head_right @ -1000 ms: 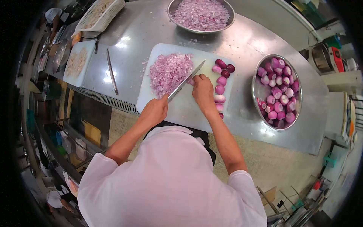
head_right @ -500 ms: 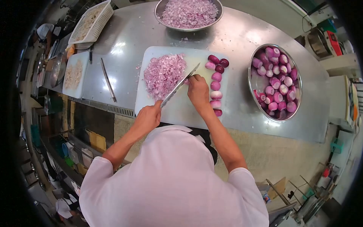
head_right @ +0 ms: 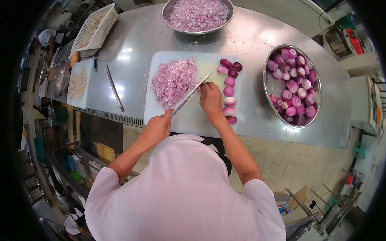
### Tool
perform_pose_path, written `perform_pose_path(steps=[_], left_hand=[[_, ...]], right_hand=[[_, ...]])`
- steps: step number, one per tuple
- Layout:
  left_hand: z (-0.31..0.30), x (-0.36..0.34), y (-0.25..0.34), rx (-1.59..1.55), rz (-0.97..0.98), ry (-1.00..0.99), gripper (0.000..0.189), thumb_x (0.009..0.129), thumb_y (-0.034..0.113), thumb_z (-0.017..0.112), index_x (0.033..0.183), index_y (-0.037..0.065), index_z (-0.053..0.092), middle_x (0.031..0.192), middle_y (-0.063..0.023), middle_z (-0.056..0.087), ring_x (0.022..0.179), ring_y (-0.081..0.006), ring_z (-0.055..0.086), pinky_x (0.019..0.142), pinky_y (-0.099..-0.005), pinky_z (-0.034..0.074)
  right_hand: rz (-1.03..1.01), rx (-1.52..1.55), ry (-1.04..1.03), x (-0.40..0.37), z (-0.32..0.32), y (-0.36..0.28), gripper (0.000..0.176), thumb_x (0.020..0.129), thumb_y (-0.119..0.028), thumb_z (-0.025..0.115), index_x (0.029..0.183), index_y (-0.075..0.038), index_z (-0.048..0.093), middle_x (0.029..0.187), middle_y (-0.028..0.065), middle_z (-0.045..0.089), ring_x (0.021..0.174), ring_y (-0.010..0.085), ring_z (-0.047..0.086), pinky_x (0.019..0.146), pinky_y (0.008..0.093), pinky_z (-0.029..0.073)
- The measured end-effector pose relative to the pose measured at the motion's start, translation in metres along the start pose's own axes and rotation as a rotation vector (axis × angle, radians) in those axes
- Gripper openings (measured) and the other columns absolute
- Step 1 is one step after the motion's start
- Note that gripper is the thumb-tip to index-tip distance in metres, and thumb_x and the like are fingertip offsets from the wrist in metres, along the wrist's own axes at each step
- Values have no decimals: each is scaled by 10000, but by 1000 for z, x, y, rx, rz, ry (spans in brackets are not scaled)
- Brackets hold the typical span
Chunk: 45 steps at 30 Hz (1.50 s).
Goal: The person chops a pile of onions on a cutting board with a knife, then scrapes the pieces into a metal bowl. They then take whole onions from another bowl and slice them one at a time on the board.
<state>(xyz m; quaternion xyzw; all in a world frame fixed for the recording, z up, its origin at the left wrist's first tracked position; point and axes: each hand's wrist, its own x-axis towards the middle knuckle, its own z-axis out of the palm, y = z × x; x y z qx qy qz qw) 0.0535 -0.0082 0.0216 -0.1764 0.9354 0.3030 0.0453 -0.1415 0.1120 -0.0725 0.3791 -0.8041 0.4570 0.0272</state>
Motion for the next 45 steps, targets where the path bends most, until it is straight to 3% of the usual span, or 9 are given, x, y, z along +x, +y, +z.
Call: perform_pose_path(steps=[2, 5, 18, 28, 34, 42, 45], left_hand=[[15, 3, -18, 50, 23, -21, 210, 856, 2, 505, 1060, -49, 497, 639, -263, 596, 645, -465, 609, 593, -559, 460], [-4, -1, 5, 3, -1, -55, 200, 849, -8, 505, 1044, -47, 489, 636, -264, 593, 645, -466, 609, 596, -557, 461], [-1, 4, 5, 51, -40, -127, 243, 846, -11, 504, 1086, -42, 502, 643, -261, 605, 662, -456, 623, 615, -549, 479], [5, 5, -13, 41, -26, -23, 216, 854, -2, 511, 1066, -45, 510, 639, -267, 594, 642, -463, 606, 605, -561, 465], [5, 0, -5, -16, -33, -14, 228, 859, 5, 514, 1081, -49, 511, 640, -266, 597, 645, -468, 607, 601, -563, 460], [9, 0, -5, -65, -49, -19, 181, 866, 4, 519, 1042, -43, 520, 642, -270, 597, 644, -469, 611, 603, -555, 467], [14, 5, -9, -76, -43, -22, 301, 843, -2, 540, 1135, -68, 513, 670, -270, 596, 658, -462, 602, 587, -527, 444]], right_hand=[[13, -8, -10, -3, 2, -2, 129, 775, 46, 598, 886, -4, 637, 888, 168, 610, 843, 379, 586, 732, 460, 492], [27, 11, -18, -5, -3, -1, 134, 771, 55, 598, 888, 3, 638, 890, 176, 612, 840, 389, 589, 737, 463, 491], [36, 14, 17, -5, -5, -2, 88, 779, 59, 609, 856, 17, 621, 855, 183, 608, 811, 385, 597, 715, 469, 484], [-19, -75, 46, -6, 0, -1, 111, 773, 60, 619, 860, 8, 665, 912, 180, 641, 816, 368, 625, 721, 434, 508], [117, 69, 4, 1, -1, -6, 93, 781, 60, 609, 854, 24, 655, 897, 189, 629, 779, 389, 621, 705, 457, 510], [87, 63, -8, 4, 2, -2, 96, 783, 76, 592, 850, 29, 642, 856, 192, 608, 781, 403, 614, 698, 467, 493], [105, 73, -11, 3, 2, -4, 88, 785, 76, 594, 843, 28, 638, 854, 190, 605, 783, 402, 613, 696, 463, 492]])
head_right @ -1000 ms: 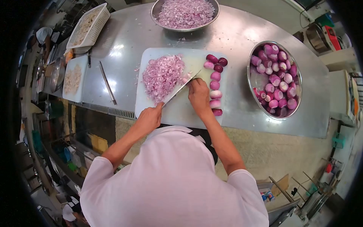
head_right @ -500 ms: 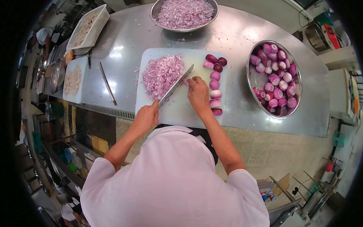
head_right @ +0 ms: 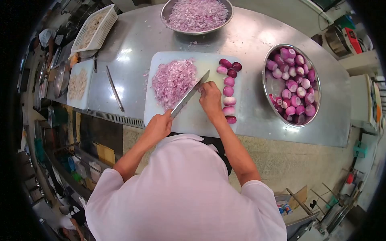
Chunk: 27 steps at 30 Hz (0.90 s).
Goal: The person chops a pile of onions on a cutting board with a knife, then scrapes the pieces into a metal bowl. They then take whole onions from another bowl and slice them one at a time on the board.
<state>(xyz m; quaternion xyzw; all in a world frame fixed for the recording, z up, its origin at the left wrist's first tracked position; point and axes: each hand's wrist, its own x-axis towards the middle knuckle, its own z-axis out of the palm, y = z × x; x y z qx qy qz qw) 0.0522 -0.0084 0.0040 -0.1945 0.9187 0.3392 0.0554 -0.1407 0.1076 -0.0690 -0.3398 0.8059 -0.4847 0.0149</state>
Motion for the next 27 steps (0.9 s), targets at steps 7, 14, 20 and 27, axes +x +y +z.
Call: perform_pose_path(steps=[7, 14, 20, 27], left_hand=[[2, -5, 3, 7, -27, -5, 273, 893, 47, 543, 1139, -66, 520, 668, -278, 597, 664, -469, 605, 599, -539, 451], [0, -9, 1, 9, -48, -3, 263, 906, 71, 544, 1134, -57, 515, 666, -269, 602, 670, -471, 610, 614, -550, 451], [-3, -9, -5, 74, -62, 37, 286, 898, 53, 541, 1161, -58, 529, 656, -271, 595, 641, -467, 601, 603, -546, 443], [-2, -12, 4, 28, -75, -8, 269, 853, -1, 530, 1118, -47, 534, 695, -278, 611, 698, -466, 618, 621, -549, 462]], right_hand=[[-6, 10, 5, -4, -1, 4, 93, 787, 76, 597, 849, 17, 636, 850, 185, 603, 780, 398, 616, 690, 455, 493], [-6, -24, -11, -6, -5, 6, 99, 780, 72, 605, 850, 7, 632, 860, 177, 611, 780, 390, 616, 690, 452, 499], [-128, -80, -12, -1, -5, 6, 110, 773, 59, 610, 851, -15, 634, 868, 161, 616, 811, 381, 605, 719, 462, 492], [-38, -80, -40, -7, 0, 3, 98, 785, 53, 611, 861, -6, 627, 855, 173, 610, 802, 386, 607, 711, 466, 493]])
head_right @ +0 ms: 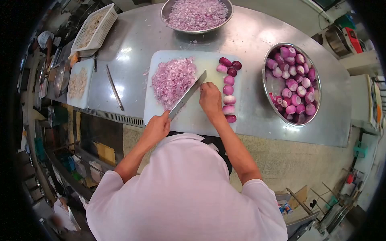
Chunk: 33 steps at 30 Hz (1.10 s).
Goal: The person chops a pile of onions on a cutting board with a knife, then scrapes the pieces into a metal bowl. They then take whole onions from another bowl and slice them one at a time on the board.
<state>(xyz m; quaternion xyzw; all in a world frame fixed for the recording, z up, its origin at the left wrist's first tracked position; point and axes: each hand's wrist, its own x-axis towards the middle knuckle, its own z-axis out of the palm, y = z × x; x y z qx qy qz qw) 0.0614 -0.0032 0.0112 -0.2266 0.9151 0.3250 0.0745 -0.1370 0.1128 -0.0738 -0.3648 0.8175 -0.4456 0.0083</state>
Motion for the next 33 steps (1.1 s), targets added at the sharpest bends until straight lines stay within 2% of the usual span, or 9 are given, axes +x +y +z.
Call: perform_pose_path(steps=[3, 6, 11, 15, 17, 25, 29, 32, 33], left_hand=[[-4, -5, 6, -34, 33, 36, 275, 849, -4, 528, 1122, -40, 532, 705, -269, 618, 696, -461, 620, 622, -549, 464], [-3, -4, 6, -19, -38, -58, 272, 853, 2, 527, 1123, -31, 531, 698, -259, 619, 694, -459, 619, 622, -545, 465], [3, -6, 2, -85, 47, 27, 253, 892, 37, 538, 1144, 7, 541, 616, -262, 570, 633, -473, 589, 588, -549, 428], [5, -3, -2, -31, 46, 9, 266, 895, 41, 539, 1159, 8, 541, 614, -262, 567, 639, -474, 588, 593, -551, 428], [-3, -7, 10, -84, 6, -19, 290, 852, 0, 534, 1142, -13, 543, 664, -259, 603, 677, -462, 614, 621, -542, 471], [2, 0, 6, -37, 27, -18, 286, 845, -14, 526, 1131, -20, 543, 657, -253, 600, 661, -456, 612, 599, -536, 459], [-4, 2, 3, -28, 49, -28, 289, 860, -1, 528, 1149, -18, 539, 661, -255, 596, 658, -461, 602, 601, -535, 454], [-13, -4, 16, -138, 38, -34, 293, 868, 16, 539, 1159, -22, 551, 658, -254, 596, 657, -456, 605, 602, -530, 454], [-11, -4, 14, -143, 34, -32, 293, 868, 16, 539, 1159, -22, 551, 658, -254, 596, 657, -456, 605, 602, -530, 454]], right_hand=[[16, 19, 5, -4, -4, 1, 95, 788, 57, 606, 862, 1, 623, 850, 176, 608, 794, 393, 613, 702, 467, 498], [18, 36, 11, -4, -2, -1, 93, 791, 59, 601, 865, 6, 620, 849, 181, 608, 789, 398, 616, 698, 471, 497], [6, 41, 36, -4, -4, 2, 89, 796, 54, 597, 868, 7, 617, 846, 190, 608, 779, 403, 614, 690, 475, 491], [0, 29, 57, -3, -7, 2, 70, 802, 48, 597, 854, 10, 622, 828, 192, 606, 768, 406, 612, 679, 473, 489], [1, 33, 51, -5, -7, 2, 65, 804, 46, 597, 852, 11, 625, 817, 192, 606, 762, 407, 612, 676, 473, 488], [68, 19, 54, -7, -7, 3, 47, 798, 36, 612, 831, 19, 641, 811, 201, 628, 745, 408, 622, 666, 474, 491], [31, 0, 48, -5, -13, 12, 50, 788, 37, 616, 828, 17, 638, 807, 196, 632, 737, 401, 619, 660, 467, 491], [-27, -61, 149, 7, -31, 22, 72, 773, 42, 618, 837, 15, 636, 806, 188, 635, 733, 391, 618, 651, 454, 491], [17, -74, 175, 12, -39, 27, 96, 768, 45, 617, 855, 12, 640, 815, 187, 638, 729, 385, 619, 655, 447, 493]])
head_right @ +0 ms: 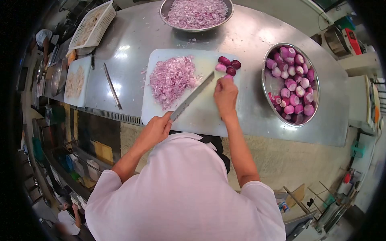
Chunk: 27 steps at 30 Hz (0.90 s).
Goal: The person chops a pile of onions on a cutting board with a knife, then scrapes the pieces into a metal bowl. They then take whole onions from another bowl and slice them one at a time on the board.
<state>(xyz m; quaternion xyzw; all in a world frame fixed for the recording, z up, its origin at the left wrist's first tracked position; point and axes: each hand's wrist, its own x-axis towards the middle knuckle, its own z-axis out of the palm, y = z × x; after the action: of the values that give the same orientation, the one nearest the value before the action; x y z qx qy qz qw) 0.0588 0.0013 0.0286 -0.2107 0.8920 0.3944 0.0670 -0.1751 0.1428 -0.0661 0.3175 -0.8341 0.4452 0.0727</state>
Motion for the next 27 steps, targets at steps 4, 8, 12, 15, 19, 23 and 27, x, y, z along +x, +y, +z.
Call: perform_pose_path(steps=[4, 8, 12, 15, 19, 23, 27], left_hand=[[7, 13, -33, -100, 11, -19, 260, 895, 57, 551, 1135, -43, 570, 663, -258, 599, 657, -449, 611, 602, -522, 454], [-9, 21, -32, -44, -118, 126, 259, 916, 89, 555, 1138, -43, 571, 668, -265, 599, 672, -456, 613, 602, -520, 456], [3, 6, -27, -68, 33, 46, 157, 909, 101, 567, 1011, -18, 560, 661, -266, 589, 699, -476, 608, 616, -535, 454], [12, 4, -42, -151, -7, 18, 153, 902, 105, 576, 974, -22, 533, 693, -274, 596, 723, -485, 605, 636, -540, 448], [-8, 10, -41, -145, -125, 111, 180, 906, 107, 579, 1006, -32, 525, 703, -276, 603, 729, -479, 606, 629, -523, 445], [-6, 11, -22, -6, -41, 168, 179, 902, 64, 552, 1047, -39, 531, 664, -267, 599, 675, -479, 602, 608, -543, 452], [6, 19, -17, 43, 10, 144, 226, 871, 25, 543, 1087, -35, 521, 665, -268, 604, 663, -470, 608, 603, -560, 459]], right_hand=[[32, 12, 9, 33, -12, 12, 193, 767, 55, 604, 940, -2, 667, 864, 185, 651, 783, 373, 630, 719, 432, 503], [-93, -102, -66, 55, -8, 18, 189, 787, 38, 606, 950, -10, 687, 909, 187, 661, 853, 366, 630, 772, 427, 500], [-144, -119, -160, 60, 6, 25, 142, 805, -4, 626, 919, -21, 709, 946, 176, 665, 897, 363, 627, 791, 426, 499], [-86, -139, -194, 58, 4, 15, 130, 807, -16, 638, 909, -31, 718, 937, 162, 660, 890, 352, 632, 781, 424, 505], [-71, -23, -318, 39, 9, 3, 136, 791, 1, 648, 898, -38, 723, 904, 144, 650, 884, 334, 638, 770, 419, 515], [29, 117, -420, 8, 21, -34, 173, 761, 27, 631, 905, -39, 699, 922, 147, 640, 884, 347, 630, 773, 428, 519], [-90, 3, -378, 0, 26, -49, 210, 757, 24, 599, 951, -35, 653, 942, 150, 614, 887, 357, 597, 768, 449, 515]])
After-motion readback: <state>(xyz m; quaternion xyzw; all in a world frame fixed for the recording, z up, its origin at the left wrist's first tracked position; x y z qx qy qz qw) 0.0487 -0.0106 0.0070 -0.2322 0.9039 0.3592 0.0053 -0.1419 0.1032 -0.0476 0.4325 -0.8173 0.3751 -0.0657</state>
